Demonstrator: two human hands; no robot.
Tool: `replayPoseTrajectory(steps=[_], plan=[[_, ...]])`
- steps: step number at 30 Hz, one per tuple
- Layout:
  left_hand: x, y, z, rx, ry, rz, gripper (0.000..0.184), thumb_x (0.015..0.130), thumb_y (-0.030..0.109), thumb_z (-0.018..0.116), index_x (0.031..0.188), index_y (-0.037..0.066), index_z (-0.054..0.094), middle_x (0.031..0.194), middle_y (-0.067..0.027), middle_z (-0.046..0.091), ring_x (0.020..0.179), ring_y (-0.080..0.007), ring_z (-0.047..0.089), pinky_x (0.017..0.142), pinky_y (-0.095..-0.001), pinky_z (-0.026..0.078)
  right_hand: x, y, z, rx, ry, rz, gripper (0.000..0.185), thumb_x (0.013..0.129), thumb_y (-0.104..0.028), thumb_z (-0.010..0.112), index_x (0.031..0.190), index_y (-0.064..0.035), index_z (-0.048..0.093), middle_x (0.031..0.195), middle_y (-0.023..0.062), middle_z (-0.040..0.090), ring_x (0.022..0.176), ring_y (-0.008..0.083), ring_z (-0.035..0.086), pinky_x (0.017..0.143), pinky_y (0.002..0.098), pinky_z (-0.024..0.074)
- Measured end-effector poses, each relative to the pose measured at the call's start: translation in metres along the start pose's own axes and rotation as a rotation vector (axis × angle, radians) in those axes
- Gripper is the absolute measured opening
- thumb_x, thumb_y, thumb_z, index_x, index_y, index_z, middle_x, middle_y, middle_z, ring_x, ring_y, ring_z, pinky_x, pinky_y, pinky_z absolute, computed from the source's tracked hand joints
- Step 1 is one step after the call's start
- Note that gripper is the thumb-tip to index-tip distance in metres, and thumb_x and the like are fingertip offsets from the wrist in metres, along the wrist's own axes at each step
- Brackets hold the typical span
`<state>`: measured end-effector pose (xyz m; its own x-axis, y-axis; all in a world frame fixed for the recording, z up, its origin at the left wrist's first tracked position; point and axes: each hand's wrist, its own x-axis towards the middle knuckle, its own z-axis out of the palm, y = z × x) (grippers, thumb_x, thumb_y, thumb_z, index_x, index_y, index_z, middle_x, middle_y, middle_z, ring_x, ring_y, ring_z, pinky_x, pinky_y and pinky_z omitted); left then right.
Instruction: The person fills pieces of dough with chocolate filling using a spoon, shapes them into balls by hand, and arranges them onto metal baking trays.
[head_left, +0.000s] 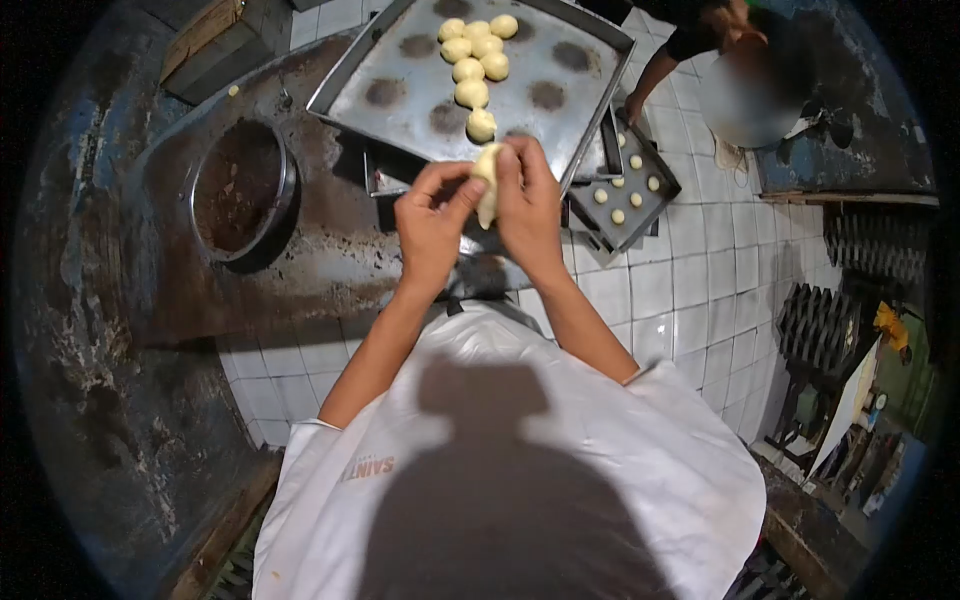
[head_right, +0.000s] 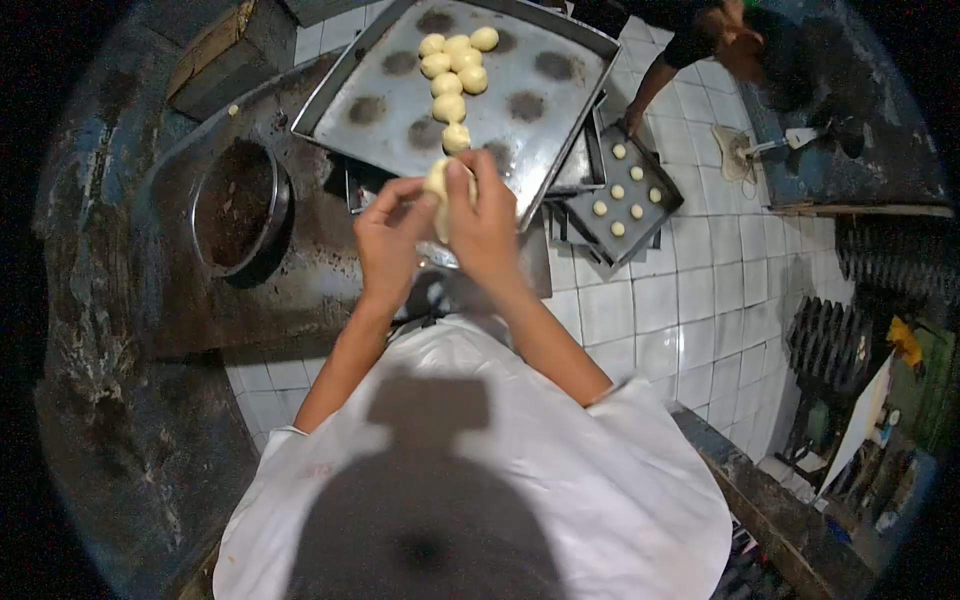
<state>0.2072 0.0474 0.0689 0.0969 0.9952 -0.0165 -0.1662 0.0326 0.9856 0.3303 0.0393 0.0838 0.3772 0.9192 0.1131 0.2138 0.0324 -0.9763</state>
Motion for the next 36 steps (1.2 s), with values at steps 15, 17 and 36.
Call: replayPoseTrajectory(steps=[15, 17, 36], plan=[[-0.067, -0.040, -0.195, -1.166, 0.141, -0.540, 0.044, 0.107, 0.028, 0.053, 0.134, -0.006, 0.051, 0.134, -0.0188, 0.060, 0.125, -0.0320, 0.058, 0.109, -0.0446, 0.045, -0.095, 0.227, 0.070, -0.862, -0.574, -0.032, 0.044, 0.091, -0.036, 0.068, 0.119, -0.0026, 0.062, 0.103, 0.0183, 0.070, 0.099, 0.0350, 0.069, 0.084, 0.0491, 0.0536], [-0.069, -0.056, -0.226, -0.974, 0.259, -0.490, 0.040, 0.106, 0.028, 0.055, 0.130, -0.004, 0.055, 0.129, -0.0167, 0.062, 0.121, -0.0302, 0.060, 0.106, -0.0434, 0.046, -0.107, 0.241, 0.064, -1.171, -0.523, -0.150, 0.041, 0.085, -0.023, 0.068, 0.120, -0.0050, 0.057, 0.107, 0.0176, 0.067, 0.100, 0.0382, 0.065, 0.082, 0.0517, 0.0509], [-0.062, -0.046, -0.490, -0.955, 0.887, -0.420, 0.035, 0.101, 0.044, 0.060, 0.110, 0.010, 0.064, 0.101, -0.0039, 0.070, 0.099, -0.0223, 0.068, 0.090, -0.0394, 0.054, 0.033, 0.099, 0.491, -1.215, -0.913, -0.850, 0.029, 0.094, -0.012, 0.050, 0.120, -0.0134, 0.064, 0.093, 0.0177, 0.069, 0.086, 0.0350, 0.071, 0.064, 0.0468, 0.0585]])
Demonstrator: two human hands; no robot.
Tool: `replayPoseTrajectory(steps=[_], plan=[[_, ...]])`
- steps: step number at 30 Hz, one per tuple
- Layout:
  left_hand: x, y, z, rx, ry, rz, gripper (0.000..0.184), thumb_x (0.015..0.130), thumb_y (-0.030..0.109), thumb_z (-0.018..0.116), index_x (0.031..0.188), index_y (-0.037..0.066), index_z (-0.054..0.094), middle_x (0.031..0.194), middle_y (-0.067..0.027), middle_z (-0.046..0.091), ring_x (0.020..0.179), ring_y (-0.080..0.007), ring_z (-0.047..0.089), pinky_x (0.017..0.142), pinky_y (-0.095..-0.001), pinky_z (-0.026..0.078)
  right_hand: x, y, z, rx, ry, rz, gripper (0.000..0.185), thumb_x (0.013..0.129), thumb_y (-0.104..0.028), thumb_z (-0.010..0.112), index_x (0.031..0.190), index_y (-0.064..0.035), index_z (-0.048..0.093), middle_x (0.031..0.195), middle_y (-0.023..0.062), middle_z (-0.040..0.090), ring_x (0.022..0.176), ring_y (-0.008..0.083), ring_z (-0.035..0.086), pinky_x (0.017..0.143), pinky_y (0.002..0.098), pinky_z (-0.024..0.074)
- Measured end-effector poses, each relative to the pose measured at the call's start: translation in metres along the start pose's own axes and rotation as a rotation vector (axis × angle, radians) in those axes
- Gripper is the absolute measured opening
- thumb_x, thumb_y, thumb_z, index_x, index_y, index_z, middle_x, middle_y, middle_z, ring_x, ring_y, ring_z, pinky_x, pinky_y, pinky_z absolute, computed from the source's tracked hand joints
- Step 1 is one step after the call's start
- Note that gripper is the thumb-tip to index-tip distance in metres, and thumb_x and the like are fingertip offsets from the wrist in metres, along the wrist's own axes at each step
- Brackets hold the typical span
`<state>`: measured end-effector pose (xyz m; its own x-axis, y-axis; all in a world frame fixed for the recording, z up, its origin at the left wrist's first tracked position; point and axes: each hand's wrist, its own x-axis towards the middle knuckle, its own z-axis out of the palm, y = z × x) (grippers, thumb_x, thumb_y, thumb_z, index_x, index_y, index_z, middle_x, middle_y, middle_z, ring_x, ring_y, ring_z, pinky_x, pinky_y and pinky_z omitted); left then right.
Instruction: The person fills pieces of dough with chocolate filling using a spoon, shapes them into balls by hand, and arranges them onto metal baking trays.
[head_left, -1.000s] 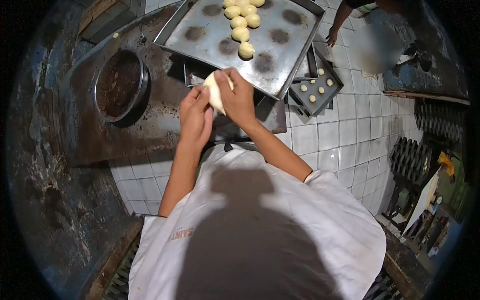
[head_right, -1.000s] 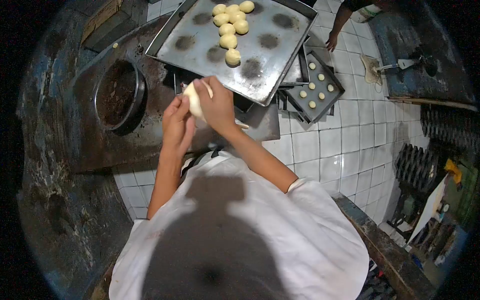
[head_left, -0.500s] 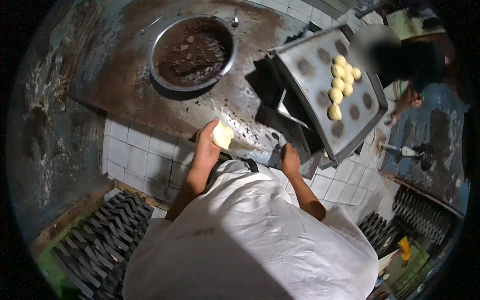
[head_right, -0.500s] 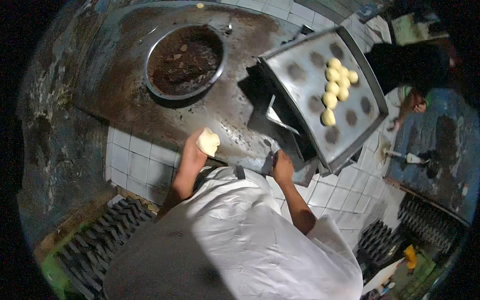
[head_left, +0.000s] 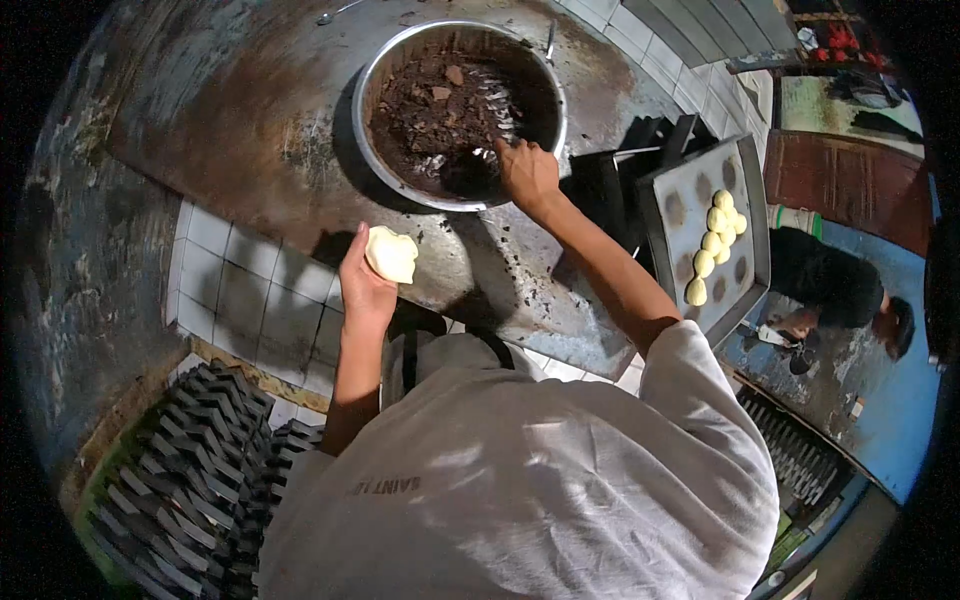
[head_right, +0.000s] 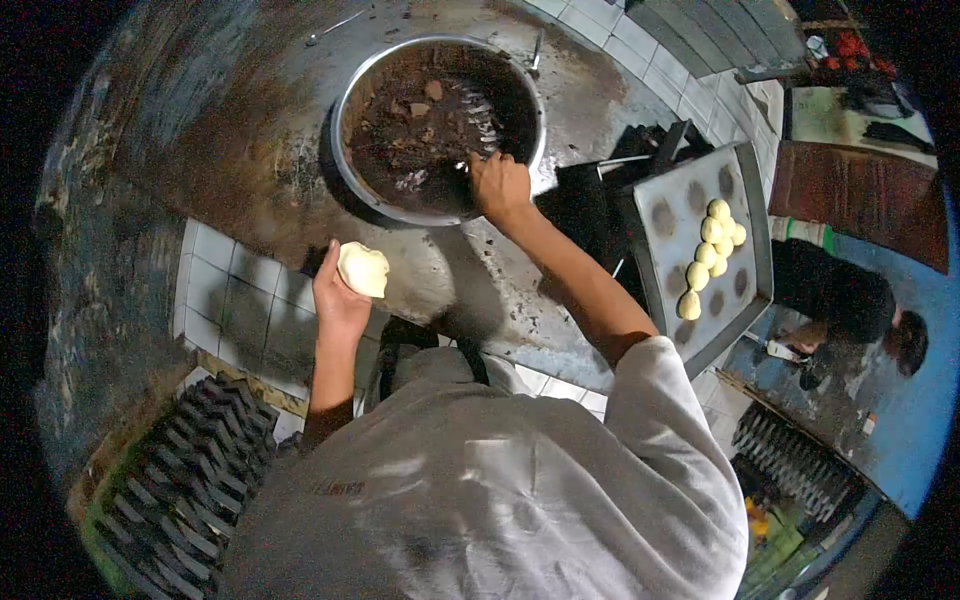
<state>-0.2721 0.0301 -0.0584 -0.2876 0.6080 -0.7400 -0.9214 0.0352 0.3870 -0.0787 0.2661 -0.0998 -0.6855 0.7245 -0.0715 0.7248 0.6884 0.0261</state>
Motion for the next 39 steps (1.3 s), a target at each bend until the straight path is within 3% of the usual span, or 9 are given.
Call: replayPoseTrajectory(steps=[6, 8, 10, 12, 16, 22, 31, 36, 39], plan=[[0.008, 0.008, -0.025, -0.140, -0.104, 0.037, 0.027, 0.099, 0.032, 0.064, 0.112, 0.009, 0.065, 0.108, -0.0068, 0.071, 0.102, -0.0240, 0.070, 0.091, -0.0412, 0.055, 0.032, -0.009, 0.033, 0.139, -0.307, 0.082, 0.028, 0.097, -0.021, 0.049, 0.103, -0.0110, 0.074, 0.084, 0.0190, 0.072, 0.079, 0.0358, 0.073, 0.068, 0.0479, 0.0584], [0.006, 0.009, -0.017, -0.117, -0.101, 0.055, 0.026, 0.099, 0.031, 0.064, 0.113, 0.008, 0.065, 0.109, -0.0069, 0.072, 0.102, -0.0244, 0.070, 0.092, -0.0419, 0.055, 0.029, 0.003, 0.032, 0.229, -0.132, 0.055, 0.025, 0.095, -0.022, 0.054, 0.097, -0.0088, 0.075, 0.087, 0.0220, 0.072, 0.080, 0.0362, 0.073, 0.071, 0.0495, 0.0579], [0.005, 0.005, -0.008, -0.109, -0.106, 0.071, 0.026, 0.099, 0.030, 0.063, 0.113, 0.008, 0.065, 0.109, -0.0067, 0.072, 0.102, -0.0245, 0.069, 0.092, -0.0419, 0.055, 0.026, 0.002, -0.012, 0.340, -0.341, 0.092, 0.020, 0.093, -0.022, 0.056, 0.091, -0.0089, 0.072, 0.095, 0.0200, 0.073, 0.096, 0.0418, 0.070, 0.079, 0.0531, 0.0563], [0.003, -0.001, 0.006, -0.106, -0.110, 0.093, 0.026, 0.100, 0.030, 0.063, 0.114, 0.008, 0.064, 0.109, -0.0066, 0.071, 0.103, -0.0245, 0.069, 0.093, -0.0418, 0.055, 0.004, 0.022, -0.028, 0.467, -0.218, 0.015, 0.016, 0.092, -0.020, 0.064, 0.086, -0.0053, 0.069, 0.086, 0.0146, 0.073, 0.081, 0.0320, 0.072, 0.069, 0.0459, 0.0548], [-0.005, -0.029, 0.041, -0.107, -0.170, 0.008, 0.026, 0.103, 0.032, 0.058, 0.116, 0.010, 0.063, 0.111, -0.0050, 0.070, 0.106, -0.0234, 0.067, 0.098, -0.0426, 0.052, -0.072, 0.036, -0.091, 1.496, -0.535, 0.012, 0.013, 0.092, -0.011, 0.074, 0.085, -0.0066, 0.064, 0.077, -0.0059, 0.061, 0.072, 0.0043, 0.050, 0.067, 0.0222, 0.0412], [-0.057, -0.115, 0.116, -0.118, -0.438, -0.187, 0.030, 0.107, 0.033, 0.051, 0.114, 0.007, 0.064, 0.109, -0.0067, 0.069, 0.106, -0.0248, 0.064, 0.100, -0.0442, 0.049, -0.197, 0.033, -0.075, 1.726, -0.089, 0.216, 0.015, 0.086, -0.009, 0.080, 0.084, -0.0037, 0.066, 0.079, -0.0018, 0.066, 0.078, 0.0064, 0.057, 0.071, 0.0255, 0.0453], [-0.109, -0.224, 0.136, -0.037, -0.652, -0.288, 0.042, 0.105, 0.041, 0.052, 0.121, 0.004, 0.064, 0.120, -0.0133, 0.069, 0.116, -0.0298, 0.063, 0.108, -0.0474, 0.045, -0.441, 0.060, 0.074, 1.679, 0.247, 0.785, 0.013, 0.091, -0.009, 0.074, 0.084, -0.0027, 0.065, 0.082, -0.0002, 0.063, 0.078, 0.0071, 0.055, 0.071, 0.0259, 0.0458], [-0.140, -0.272, 0.140, -0.065, -0.662, -0.365, 0.052, 0.103, 0.048, 0.053, 0.123, 0.001, 0.063, 0.123, -0.0147, 0.068, 0.118, -0.0314, 0.062, 0.109, -0.0474, 0.044, -0.473, 0.085, 0.104, 1.246, 0.115, 0.743, 0.022, 0.096, -0.022, 0.067, 0.094, 0.0004, 0.067, 0.089, 0.0098, 0.068, 0.083, 0.0140, 0.063, 0.075, 0.0329, 0.0500], [-0.166, -0.290, 0.144, 0.000, -0.573, -0.324, 0.056, 0.100, 0.053, 0.053, 0.120, 0.001, 0.063, 0.121, -0.0152, 0.068, 0.115, -0.0314, 0.063, 0.106, -0.0471, 0.046, -0.448, 0.085, 0.058, 0.889, 0.259, 0.643, 0.039, 0.097, -0.039, 0.062, 0.110, -0.0039, 0.072, 0.114, 0.0195, 0.070, 0.104, 0.0287, 0.068, 0.094, 0.0380, 0.0501]])
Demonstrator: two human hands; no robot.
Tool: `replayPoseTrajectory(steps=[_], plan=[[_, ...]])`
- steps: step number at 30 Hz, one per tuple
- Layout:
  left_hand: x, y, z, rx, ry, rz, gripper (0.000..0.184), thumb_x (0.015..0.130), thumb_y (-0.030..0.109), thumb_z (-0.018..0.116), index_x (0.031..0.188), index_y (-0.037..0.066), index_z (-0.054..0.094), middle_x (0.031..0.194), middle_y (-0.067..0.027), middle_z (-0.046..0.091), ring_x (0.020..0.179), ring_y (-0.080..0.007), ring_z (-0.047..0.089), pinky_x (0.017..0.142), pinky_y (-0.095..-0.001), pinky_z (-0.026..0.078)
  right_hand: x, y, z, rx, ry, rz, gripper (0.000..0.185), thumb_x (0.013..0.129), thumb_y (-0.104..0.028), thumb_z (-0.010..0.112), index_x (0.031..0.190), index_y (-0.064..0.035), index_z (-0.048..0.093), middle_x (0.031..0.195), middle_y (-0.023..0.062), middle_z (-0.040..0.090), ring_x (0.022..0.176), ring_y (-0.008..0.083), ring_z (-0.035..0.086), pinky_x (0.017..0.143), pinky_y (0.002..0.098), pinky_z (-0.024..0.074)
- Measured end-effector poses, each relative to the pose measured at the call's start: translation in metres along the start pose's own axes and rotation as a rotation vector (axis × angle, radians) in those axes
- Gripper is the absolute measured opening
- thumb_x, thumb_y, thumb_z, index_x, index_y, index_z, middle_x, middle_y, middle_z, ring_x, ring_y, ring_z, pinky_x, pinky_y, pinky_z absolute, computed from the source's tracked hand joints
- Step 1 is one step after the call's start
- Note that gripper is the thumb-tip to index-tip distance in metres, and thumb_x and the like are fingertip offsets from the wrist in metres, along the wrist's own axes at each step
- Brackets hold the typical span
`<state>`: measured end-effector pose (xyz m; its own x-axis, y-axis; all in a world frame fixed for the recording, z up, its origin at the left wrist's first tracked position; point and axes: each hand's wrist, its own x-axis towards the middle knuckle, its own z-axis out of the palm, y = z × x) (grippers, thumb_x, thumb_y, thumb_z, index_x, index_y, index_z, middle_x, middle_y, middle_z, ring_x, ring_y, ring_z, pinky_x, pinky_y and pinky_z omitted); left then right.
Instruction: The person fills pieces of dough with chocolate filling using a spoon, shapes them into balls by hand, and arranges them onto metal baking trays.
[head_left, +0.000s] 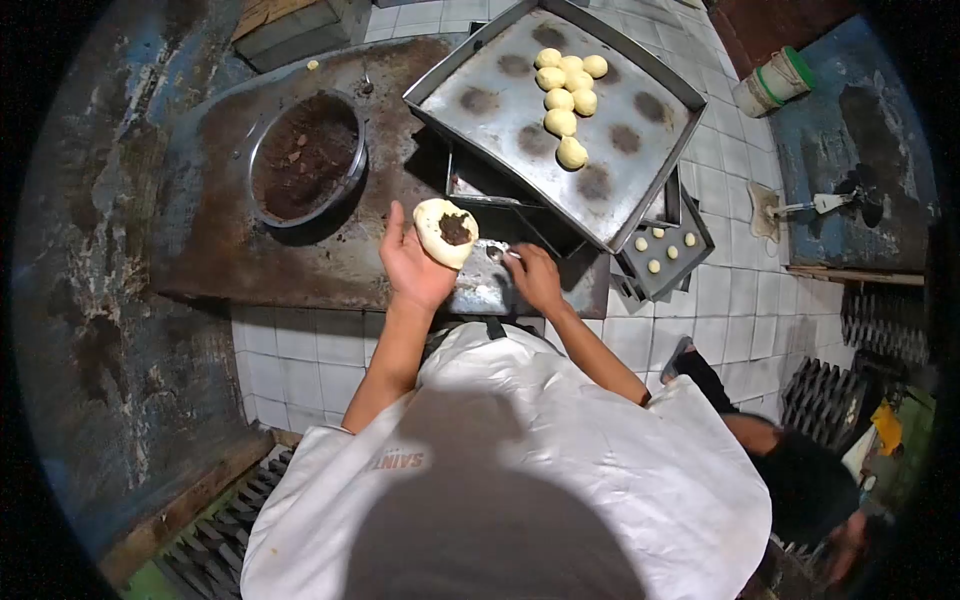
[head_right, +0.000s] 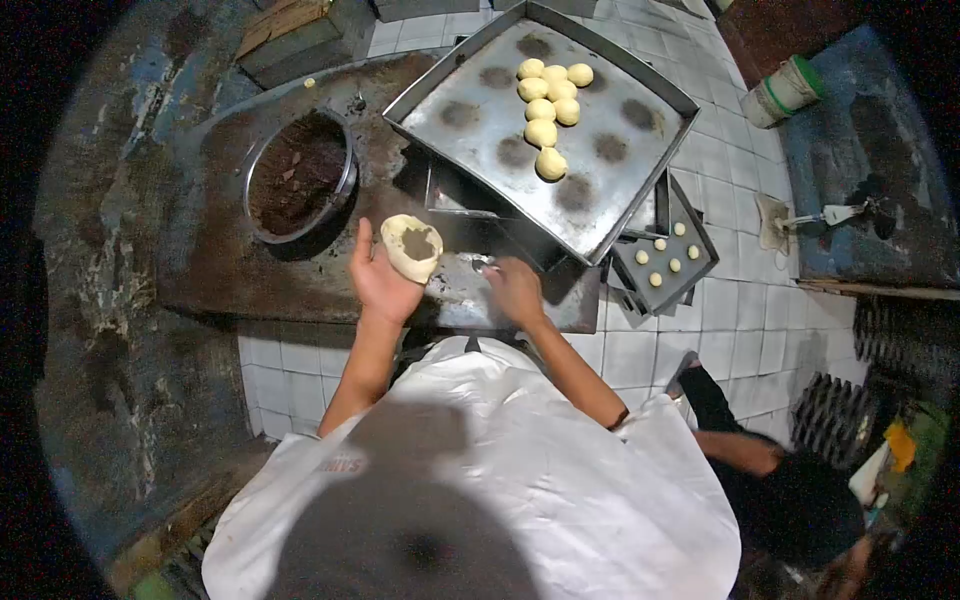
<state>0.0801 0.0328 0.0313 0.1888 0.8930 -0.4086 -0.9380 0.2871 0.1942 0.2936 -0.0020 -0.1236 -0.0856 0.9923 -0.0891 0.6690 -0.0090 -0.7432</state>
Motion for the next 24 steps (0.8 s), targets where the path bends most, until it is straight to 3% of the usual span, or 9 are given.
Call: replayPoseTrajectory(steps=[2, 4, 7, 8, 10, 12, 15, 20, 24], plan=[[-0.003, -0.007, -0.003, 0.007, -0.004, -0.017, 0.058, 0.100, 0.055, 0.052, 0.116, 0.001, 0.064, 0.116, -0.0163, 0.069, 0.110, -0.0311, 0.065, 0.101, -0.0448, 0.050, 0.013, -0.056, -0.017, 0.620, -0.080, 0.132, 0.051, 0.102, -0.048, 0.055, 0.124, -0.0044, 0.069, 0.120, 0.0151, 0.071, 0.113, 0.0253, 0.065, 0.099, 0.0360, 0.0467], [-0.010, -0.015, 0.003, 0.097, -0.066, -0.025, 0.058, 0.100, 0.055, 0.052, 0.115, 0.001, 0.065, 0.116, -0.0170, 0.069, 0.109, -0.0310, 0.065, 0.100, -0.0439, 0.051, 0.021, -0.112, -0.066, 1.235, -0.491, 0.321, 0.061, 0.103, -0.060, 0.048, 0.142, -0.0149, 0.057, 0.142, 0.0019, 0.056, 0.131, 0.0170, 0.048, 0.108, 0.0405, 0.0386], [-0.008, -0.022, -0.002, 0.258, -0.116, 0.028, 0.046, 0.102, 0.042, 0.054, 0.117, -0.001, 0.063, 0.113, -0.0169, 0.069, 0.107, -0.0275, 0.066, 0.097, -0.0403, 0.052, 0.032, -0.129, -0.076, 1.355, -0.657, 0.310, 0.061, 0.102, -0.057, 0.054, 0.146, -0.0147, 0.052, 0.142, 0.0025, 0.055, 0.132, 0.0193, 0.048, 0.109, 0.0404, 0.0384], [0.003, -0.017, -0.031, 0.445, -0.050, 0.132, 0.039, 0.102, 0.033, 0.056, 0.119, -0.001, 0.061, 0.112, -0.0151, 0.068, 0.106, -0.0249, 0.066, 0.096, -0.0382, 0.052, 0.031, -0.133, -0.091, 1.240, -0.645, 0.202, 0.061, 0.095, -0.033, 0.072, 0.147, -0.0117, 0.050, 0.137, 0.0034, 0.057, 0.126, 0.0200, 0.054, 0.108, 0.0397, 0.0423], [-0.005, -0.008, -0.025, 0.753, 0.143, 0.186, 0.033, 0.095, 0.007, 0.060, 0.126, -0.003, 0.057, 0.109, -0.0104, 0.066, 0.101, -0.0184, 0.066, 0.093, -0.0316, 0.053, 0.030, -0.127, -0.096, 1.020, -0.592, 0.020, 0.068, 0.087, -0.019, 0.077, 0.147, -0.0095, 0.049, 0.137, 0.0044, 0.058, 0.125, 0.0213, 0.056, 0.107, 0.0396, 0.0447], [-0.012, 0.001, -0.020, 0.787, 0.116, 0.134, 0.034, 0.092, 0.003, 0.061, 0.125, -0.003, 0.057, 0.110, -0.0106, 0.067, 0.101, -0.0183, 0.066, 0.093, -0.0305, 0.053, 0.026, -0.132, -0.100, 0.516, -0.385, -0.286, 0.086, 0.071, 0.007, 0.081, 0.148, -0.0041, 0.045, 0.138, 0.0114, 0.058, 0.123, 0.0247, 0.060, 0.101, 0.0395, 0.0494], [-0.021, 0.008, -0.005, 0.831, 0.084, 0.050, 0.043, 0.085, -0.007, 0.064, 0.127, -0.005, 0.057, 0.115, -0.0127, 0.067, 0.103, -0.0184, 0.067, 0.094, -0.0292, 0.053, 0.029, -0.141, -0.100, 0.145, -0.230, -0.489, 0.081, 0.074, 0.004, 0.081, 0.147, -0.0021, 0.046, 0.138, 0.0178, 0.059, 0.122, 0.0265, 0.062, 0.097, 0.0399, 0.0510], [-0.036, 0.032, 0.003, 0.952, 0.069, 0.197, 0.052, 0.078, -0.016, 0.070, 0.128, -0.008, 0.060, 0.116, -0.0145, 0.069, 0.105, -0.0178, 0.067, 0.091, -0.0284, 0.056, 0.035, -0.175, -0.089, 0.406, -0.014, -0.386, 0.018, 0.086, -0.009, 0.073, 0.102, -0.0014, 0.077, 0.086, 0.0162, 0.074, 0.070, 0.0255, 0.072, 0.067, 0.0342, 0.0550], [-0.034, 0.055, -0.011, 0.866, 0.127, 0.395, 0.040, 0.080, -0.013, 0.074, 0.119, -0.008, 0.068, 0.108, -0.0121, 0.071, 0.094, -0.0149, 0.068, 0.085, -0.0257, 0.056, 0.036, -0.205, -0.070, 0.432, -0.143, -0.127, 0.027, 0.086, -0.008, 0.074, 0.112, -0.0017, 0.075, 0.090, 0.0137, 0.076, 0.079, 0.0211, 0.073, 0.074, 0.0330, 0.0560]])
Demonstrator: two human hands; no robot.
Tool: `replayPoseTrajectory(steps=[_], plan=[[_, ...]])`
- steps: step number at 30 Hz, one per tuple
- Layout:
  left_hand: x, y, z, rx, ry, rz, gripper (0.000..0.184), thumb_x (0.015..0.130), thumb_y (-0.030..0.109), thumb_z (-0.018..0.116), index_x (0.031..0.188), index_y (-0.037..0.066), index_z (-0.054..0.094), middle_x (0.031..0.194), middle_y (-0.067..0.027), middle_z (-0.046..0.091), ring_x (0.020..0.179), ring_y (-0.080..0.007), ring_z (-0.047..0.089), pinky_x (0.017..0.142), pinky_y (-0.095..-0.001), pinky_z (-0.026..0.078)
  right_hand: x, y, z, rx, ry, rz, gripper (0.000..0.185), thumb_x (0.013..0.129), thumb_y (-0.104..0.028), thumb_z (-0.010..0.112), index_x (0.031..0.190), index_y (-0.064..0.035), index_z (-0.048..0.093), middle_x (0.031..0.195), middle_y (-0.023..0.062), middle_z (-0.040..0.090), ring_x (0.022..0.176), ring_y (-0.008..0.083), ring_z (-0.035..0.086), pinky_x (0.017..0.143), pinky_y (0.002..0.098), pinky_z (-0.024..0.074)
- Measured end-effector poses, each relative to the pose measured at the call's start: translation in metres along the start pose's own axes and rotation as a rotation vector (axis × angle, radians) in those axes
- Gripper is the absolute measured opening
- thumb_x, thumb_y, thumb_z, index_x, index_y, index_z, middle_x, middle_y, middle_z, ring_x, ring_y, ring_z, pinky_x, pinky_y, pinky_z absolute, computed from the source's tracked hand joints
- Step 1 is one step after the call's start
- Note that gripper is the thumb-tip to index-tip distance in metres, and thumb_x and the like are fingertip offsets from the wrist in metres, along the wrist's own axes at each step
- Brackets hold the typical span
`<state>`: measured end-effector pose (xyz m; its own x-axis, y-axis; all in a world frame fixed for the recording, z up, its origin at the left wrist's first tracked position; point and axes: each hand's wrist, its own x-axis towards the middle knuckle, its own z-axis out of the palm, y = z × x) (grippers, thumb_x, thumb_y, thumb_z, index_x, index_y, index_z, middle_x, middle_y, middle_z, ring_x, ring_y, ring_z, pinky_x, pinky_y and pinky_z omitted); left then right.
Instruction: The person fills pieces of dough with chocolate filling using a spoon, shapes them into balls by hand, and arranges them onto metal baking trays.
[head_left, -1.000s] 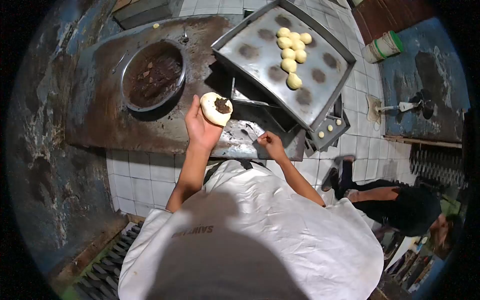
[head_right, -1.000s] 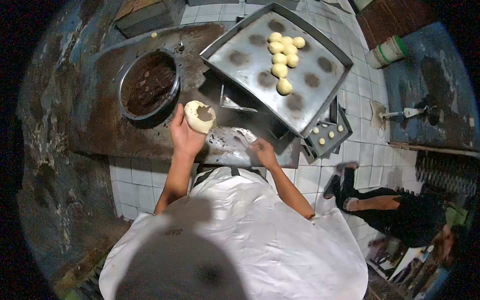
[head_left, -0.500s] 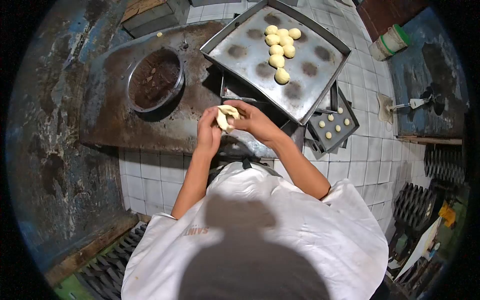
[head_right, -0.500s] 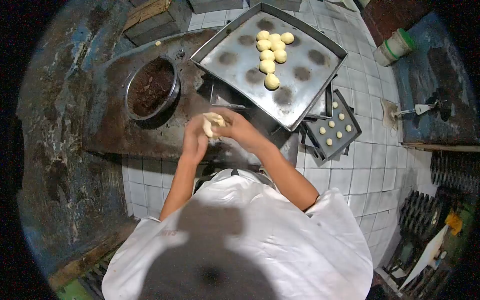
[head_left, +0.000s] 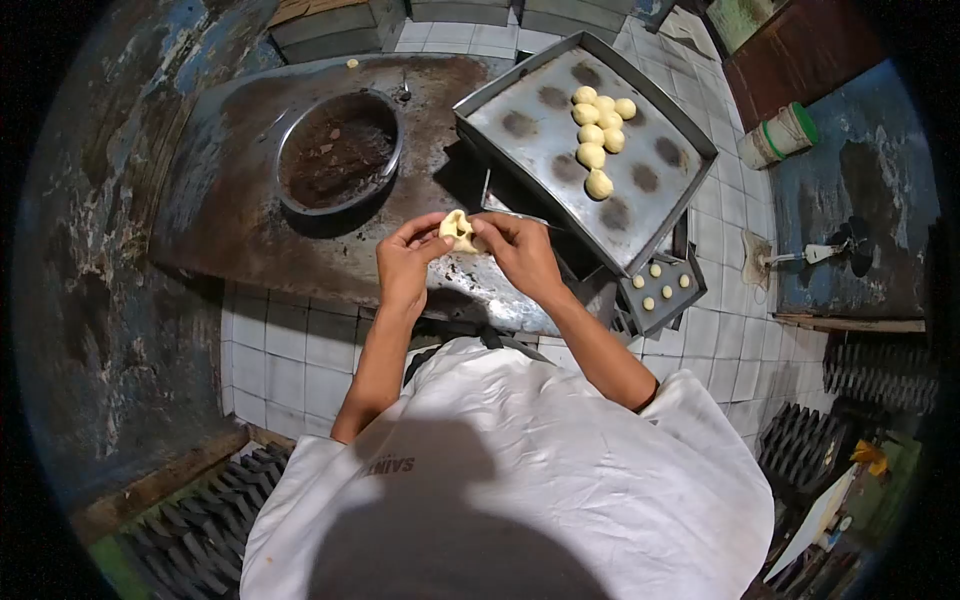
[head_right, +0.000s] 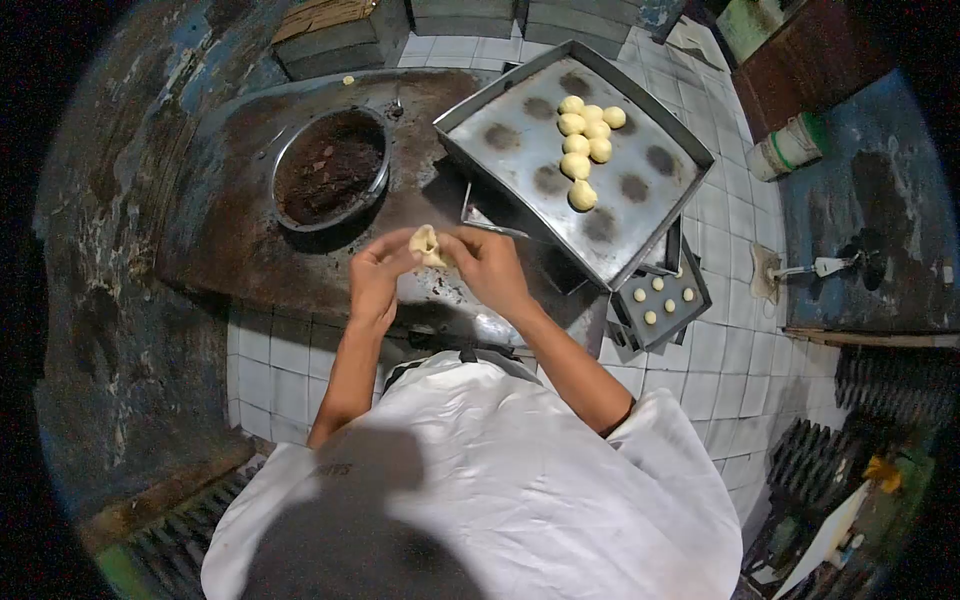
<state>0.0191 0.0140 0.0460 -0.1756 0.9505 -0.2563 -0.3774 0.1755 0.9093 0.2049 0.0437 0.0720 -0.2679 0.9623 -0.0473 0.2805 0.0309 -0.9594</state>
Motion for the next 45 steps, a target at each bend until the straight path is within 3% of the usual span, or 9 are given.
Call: replayPoseTrajectory(steps=[7, 13, 16, 21, 28, 32, 37, 40, 45], plan=[[0.002, 0.038, -0.023, -0.015, 0.137, 0.152, 0.030, 0.089, -0.006, 0.070, 0.118, -0.009, 0.068, 0.110, -0.0148, 0.073, 0.099, -0.0167, 0.068, 0.090, -0.0275, 0.053, 0.012, -0.025, 0.051, -0.334, 0.041, -0.454, 0.034, 0.084, -0.002, 0.075, 0.117, -0.0015, 0.070, 0.120, 0.0196, 0.070, 0.104, 0.0308, 0.072, 0.085, 0.0392, 0.0563], [-0.010, 0.082, -0.037, -0.277, -0.225, 0.182, 0.041, 0.100, 0.011, 0.053, 0.133, -0.012, 0.058, 0.127, -0.0249, 0.067, 0.122, -0.0257, 0.062, 0.112, -0.0352, 0.041, 0.033, -0.056, 0.075, -0.015, 0.230, -0.373, 0.023, 0.078, -0.005, 0.080, 0.099, -0.0008, 0.071, 0.093, 0.0090, 0.070, 0.088, 0.0248, 0.067, 0.087, 0.0330, 0.0508], [-0.003, 0.092, -0.048, -0.317, -0.412, 0.245, 0.048, 0.093, 0.002, 0.054, 0.139, -0.012, 0.052, 0.139, -0.0263, 0.059, 0.128, -0.0265, 0.059, 0.113, -0.0355, 0.041, 0.036, -0.062, 0.080, 0.263, -0.023, -0.096, 0.019, 0.087, -0.006, 0.079, 0.102, -0.0005, 0.069, 0.092, 0.0016, 0.069, 0.083, 0.0088, 0.062, 0.073, 0.0228, 0.0508], [0.020, 0.086, -0.069, -0.426, -0.282, 0.187, 0.043, 0.094, -0.007, 0.057, 0.137, -0.010, 0.053, 0.137, -0.0253, 0.061, 0.126, -0.0249, 0.060, 0.108, -0.0344, 0.047, 0.028, -0.087, 0.109, 0.251, 0.160, 0.004, 0.021, 0.085, -0.007, 0.078, 0.104, 0.0016, 0.074, 0.090, 0.0045, 0.071, 0.082, 0.0104, 0.064, 0.073, 0.0273, 0.0516], [0.024, 0.107, -0.085, -0.313, -0.298, 0.256, 0.037, 0.103, 0.013, 0.059, 0.134, -0.007, 0.057, 0.119, -0.0216, 0.071, 0.120, -0.0227, 0.063, 0.104, -0.0356, 0.049, 0.030, -0.110, 0.139, -0.444, 0.369, -0.516, 0.016, 0.081, -0.007, 0.080, 0.095, -0.0032, 0.073, 0.095, 0.0083, 0.067, 0.088, 0.0225, 0.067, 0.073, 0.0329, 0.0534], [0.027, 0.118, -0.095, -0.321, -0.460, 0.263, 0.047, 0.102, 0.014, 0.054, 0.145, -0.005, 0.050, 0.136, -0.0234, 0.063, 0.135, -0.0289, 0.054, 0.120, -0.0427, 0.031, 0.039, -0.115, 0.161, 0.127, 0.419, -0.327, 0.014, 0.082, -0.005, 0.077, 0.094, -0.0006, 0.073, 0.092, 0.0086, 0.067, 0.083, 0.0205, 0.068, 0.071, 0.0308, 0.0532], [0.026, 0.119, -0.106, -0.494, -0.425, 0.286, 0.049, 0.099, 0.011, 0.057, 0.144, -0.005, 0.050, 0.150, -0.0211, 0.051, 0.134, -0.0260, 0.054, 0.116, -0.0402, 0.038, 0.033, -0.111, 0.159, -0.021, 0.295, -0.255, 0.027, 0.086, -0.003, 0.073, 0.113, -0.0007, 0.074, 0.091, 0.0117, 0.069, 0.080, 0.0188, 0.068, 0.071, 0.0300, 0.0531], [0.031, 0.100, -0.132, -0.434, -0.286, -0.071, 0.037, 0.100, 0.016, 0.064, 0.133, 0.001, 0.059, 0.126, -0.0077, 0.066, 0.113, -0.0171, 0.062, 0.100, -0.0334, 0.049, 0.031, -0.112, 0.168, -0.150, 0.259, -0.380, 0.040, 0.081, 0.000, 0.072, 0.121, -0.0056, 0.072, 0.101, 0.0135, 0.068, 0.084, 0.0286, 0.068, 0.072, 0.0350, 0.0547], [0.021, 0.100, -0.118, -0.376, -0.134, 0.024, 0.028, 0.107, 0.017, 0.054, 0.127, -0.001, 0.063, 0.121, -0.0100, 0.067, 0.109, -0.0160, 0.064, 0.094, -0.0301, 0.052, 0.029, -0.104, 0.180, -0.335, 0.322, -0.419, 0.050, 0.072, 0.003, 0.073, 0.121, -0.0085, 0.071, 0.103, 0.0143, 0.066, 0.086, 0.0330, 0.067, 0.076, 0.0366, 0.0552]])
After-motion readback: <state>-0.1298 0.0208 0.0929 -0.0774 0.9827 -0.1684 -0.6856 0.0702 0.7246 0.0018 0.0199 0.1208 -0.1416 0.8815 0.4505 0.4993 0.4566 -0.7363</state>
